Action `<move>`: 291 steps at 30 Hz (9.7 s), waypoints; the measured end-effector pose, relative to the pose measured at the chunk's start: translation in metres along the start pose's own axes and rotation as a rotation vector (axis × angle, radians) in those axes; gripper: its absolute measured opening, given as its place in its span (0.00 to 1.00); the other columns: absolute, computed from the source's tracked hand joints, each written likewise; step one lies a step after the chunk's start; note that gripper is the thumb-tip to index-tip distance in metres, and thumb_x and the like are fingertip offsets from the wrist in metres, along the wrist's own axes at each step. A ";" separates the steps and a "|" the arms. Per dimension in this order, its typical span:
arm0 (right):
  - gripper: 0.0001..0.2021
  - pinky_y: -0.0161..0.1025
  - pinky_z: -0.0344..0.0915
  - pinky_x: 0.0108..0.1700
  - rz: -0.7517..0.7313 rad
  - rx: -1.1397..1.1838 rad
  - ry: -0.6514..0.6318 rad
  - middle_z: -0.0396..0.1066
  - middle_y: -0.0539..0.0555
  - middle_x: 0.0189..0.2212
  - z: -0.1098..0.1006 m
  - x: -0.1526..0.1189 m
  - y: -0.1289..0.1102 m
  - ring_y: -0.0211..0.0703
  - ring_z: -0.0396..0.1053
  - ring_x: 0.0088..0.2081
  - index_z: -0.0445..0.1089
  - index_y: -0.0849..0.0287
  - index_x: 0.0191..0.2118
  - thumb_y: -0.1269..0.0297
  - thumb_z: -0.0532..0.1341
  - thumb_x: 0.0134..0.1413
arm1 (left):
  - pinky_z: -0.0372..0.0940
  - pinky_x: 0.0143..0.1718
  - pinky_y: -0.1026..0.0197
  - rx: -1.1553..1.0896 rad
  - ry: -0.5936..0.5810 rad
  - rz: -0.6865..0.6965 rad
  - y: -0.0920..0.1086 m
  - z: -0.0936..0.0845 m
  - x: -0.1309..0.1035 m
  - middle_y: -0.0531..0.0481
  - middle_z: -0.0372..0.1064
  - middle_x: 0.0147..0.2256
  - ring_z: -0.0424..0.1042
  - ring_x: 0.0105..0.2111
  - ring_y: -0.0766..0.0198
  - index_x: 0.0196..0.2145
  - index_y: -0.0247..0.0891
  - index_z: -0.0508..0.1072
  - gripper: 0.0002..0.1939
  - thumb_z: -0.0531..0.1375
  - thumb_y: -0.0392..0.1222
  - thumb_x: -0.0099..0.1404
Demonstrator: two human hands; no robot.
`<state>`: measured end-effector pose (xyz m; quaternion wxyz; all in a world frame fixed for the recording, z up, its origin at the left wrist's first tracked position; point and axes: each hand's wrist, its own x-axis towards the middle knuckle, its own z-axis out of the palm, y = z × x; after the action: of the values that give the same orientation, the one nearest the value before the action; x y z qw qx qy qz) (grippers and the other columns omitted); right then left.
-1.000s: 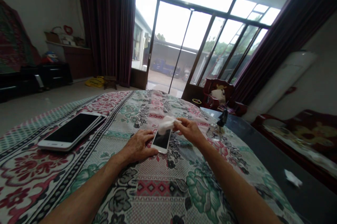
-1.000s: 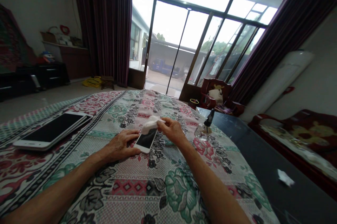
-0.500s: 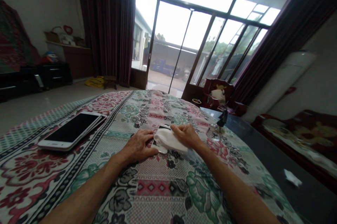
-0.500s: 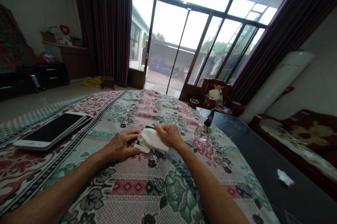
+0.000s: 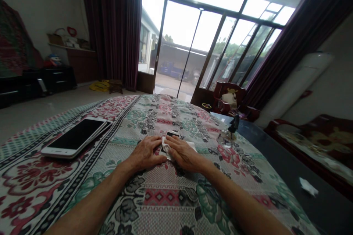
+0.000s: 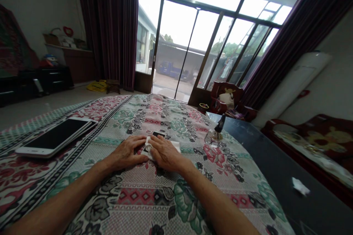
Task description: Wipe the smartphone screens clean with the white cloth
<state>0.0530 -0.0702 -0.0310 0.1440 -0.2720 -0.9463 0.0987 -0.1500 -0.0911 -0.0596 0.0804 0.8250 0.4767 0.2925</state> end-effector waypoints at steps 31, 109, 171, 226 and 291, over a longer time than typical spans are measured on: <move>0.23 0.55 0.49 0.64 0.081 0.022 -0.037 0.51 0.53 0.65 -0.003 -0.049 -0.029 0.51 0.45 0.65 0.55 0.54 0.63 0.67 0.46 0.64 | 0.58 0.57 0.51 0.047 -0.004 -0.043 -0.001 0.004 -0.001 0.42 0.67 0.54 0.64 0.54 0.50 0.47 0.37 0.74 0.25 0.62 0.51 0.54; 0.13 0.42 0.59 0.53 0.388 -0.130 0.297 0.66 0.50 0.53 0.022 0.030 0.021 0.44 0.60 0.52 0.68 0.54 0.46 0.69 0.49 0.62 | 0.59 0.55 0.48 -0.055 -0.005 0.007 -0.012 0.004 0.001 0.44 0.68 0.53 0.67 0.53 0.51 0.48 0.43 0.75 0.22 0.60 0.51 0.57; 0.14 0.41 0.59 0.51 0.343 -0.146 0.255 0.71 0.50 0.49 0.015 0.033 0.017 0.45 0.65 0.49 0.72 0.52 0.44 0.69 0.51 0.59 | 0.60 0.54 0.49 -0.040 -0.032 0.023 -0.009 0.001 0.003 0.46 0.68 0.53 0.67 0.52 0.51 0.48 0.44 0.75 0.20 0.60 0.49 0.58; 0.15 0.41 0.58 0.53 0.062 -0.001 0.241 0.74 0.52 0.45 0.022 0.014 0.010 0.42 0.68 0.44 0.75 0.55 0.39 0.77 0.55 0.51 | 0.64 0.49 0.57 -0.066 0.130 -0.114 0.002 0.012 0.007 0.51 0.75 0.44 0.71 0.46 0.57 0.38 0.44 0.79 0.12 0.63 0.44 0.55; 0.11 0.41 0.64 0.52 0.011 0.176 0.526 0.73 0.55 0.43 0.035 0.027 0.039 0.41 0.68 0.46 0.75 0.57 0.37 0.74 0.58 0.50 | 0.60 0.54 0.60 0.073 0.044 -0.071 -0.068 0.026 0.082 0.50 0.73 0.48 0.70 0.49 0.59 0.47 0.44 0.76 0.17 0.51 0.43 0.66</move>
<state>0.0386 -0.0268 -0.0687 0.4074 -0.2797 -0.8627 0.1075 -0.1548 0.0168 -0.0756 0.0500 0.8034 0.5176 0.2902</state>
